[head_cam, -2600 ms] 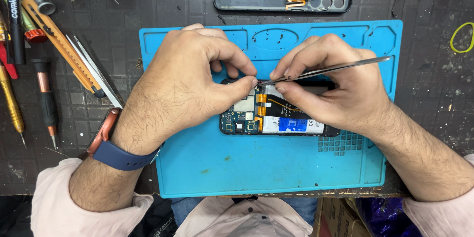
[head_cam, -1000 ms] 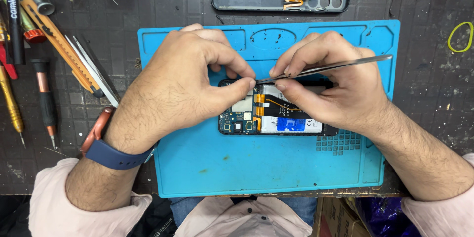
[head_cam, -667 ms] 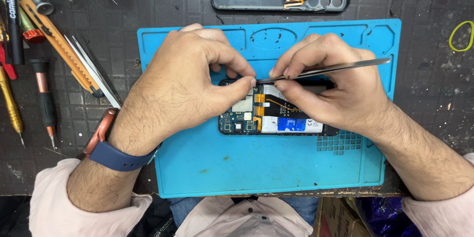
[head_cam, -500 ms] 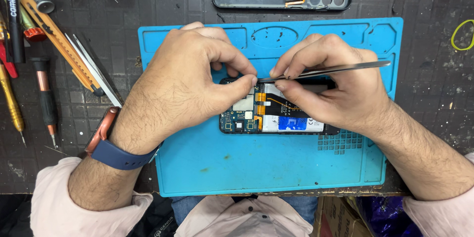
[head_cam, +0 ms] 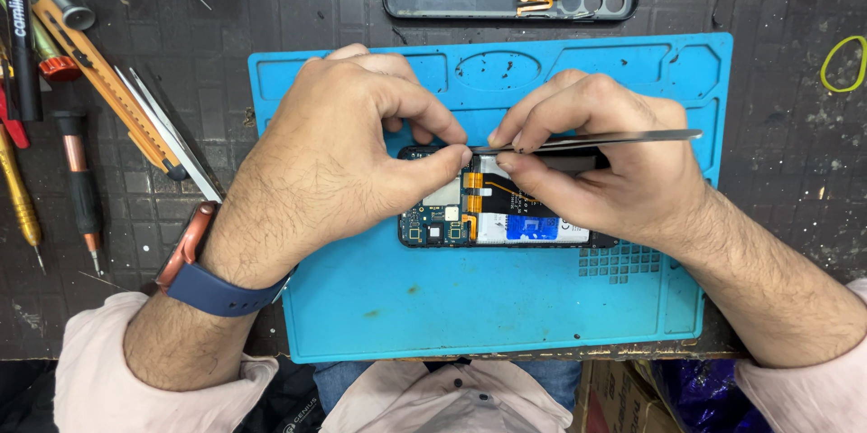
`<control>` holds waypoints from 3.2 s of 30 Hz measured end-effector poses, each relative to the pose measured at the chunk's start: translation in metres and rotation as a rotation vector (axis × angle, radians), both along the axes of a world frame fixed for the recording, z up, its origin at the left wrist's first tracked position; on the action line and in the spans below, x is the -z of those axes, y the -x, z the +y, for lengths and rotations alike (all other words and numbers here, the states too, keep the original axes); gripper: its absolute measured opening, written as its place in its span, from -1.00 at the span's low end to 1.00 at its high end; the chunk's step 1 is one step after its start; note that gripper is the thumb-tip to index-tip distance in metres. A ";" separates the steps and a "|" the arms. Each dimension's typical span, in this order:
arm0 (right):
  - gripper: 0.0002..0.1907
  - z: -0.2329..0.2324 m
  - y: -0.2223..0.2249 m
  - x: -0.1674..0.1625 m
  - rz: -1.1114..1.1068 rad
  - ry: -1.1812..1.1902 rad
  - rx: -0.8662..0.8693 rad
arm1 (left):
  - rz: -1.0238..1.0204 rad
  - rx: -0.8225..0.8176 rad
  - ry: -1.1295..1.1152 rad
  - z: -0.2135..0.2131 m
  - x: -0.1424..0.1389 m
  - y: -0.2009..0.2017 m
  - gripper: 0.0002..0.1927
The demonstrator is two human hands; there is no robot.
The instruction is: The person repairs a disassembled smartphone on a blue silicone mat, using tweezers and a metal pry bar to lift and reseat the motherboard inside the phone frame, pressing the board into place and working on connectors near the battery. The person continues prying and adjusting the board with the metal tool throughout the clip.
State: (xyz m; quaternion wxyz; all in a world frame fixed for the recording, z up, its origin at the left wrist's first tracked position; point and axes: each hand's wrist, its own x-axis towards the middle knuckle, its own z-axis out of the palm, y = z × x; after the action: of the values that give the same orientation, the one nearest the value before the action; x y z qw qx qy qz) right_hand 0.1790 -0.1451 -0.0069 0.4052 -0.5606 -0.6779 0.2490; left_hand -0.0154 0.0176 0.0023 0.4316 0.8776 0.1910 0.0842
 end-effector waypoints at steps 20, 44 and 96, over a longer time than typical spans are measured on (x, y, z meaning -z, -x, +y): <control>-0.67 0.000 0.000 0.002 0.008 -0.022 0.004 | -0.018 0.011 0.012 0.001 0.003 0.001 -0.91; -0.67 0.000 0.000 0.000 -0.027 -0.031 -0.007 | -0.018 -0.015 0.001 -0.002 0.002 0.000 -0.89; -0.69 -0.004 -0.002 0.004 0.208 0.040 0.111 | 0.039 -0.032 0.008 -0.003 0.003 -0.001 -0.92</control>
State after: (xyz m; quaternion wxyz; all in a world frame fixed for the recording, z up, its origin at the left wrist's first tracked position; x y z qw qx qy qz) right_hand 0.1809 -0.1489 -0.0108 0.4751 -0.5763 -0.5953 0.2964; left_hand -0.0142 0.0150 -0.0010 0.4299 0.8741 0.2137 0.0731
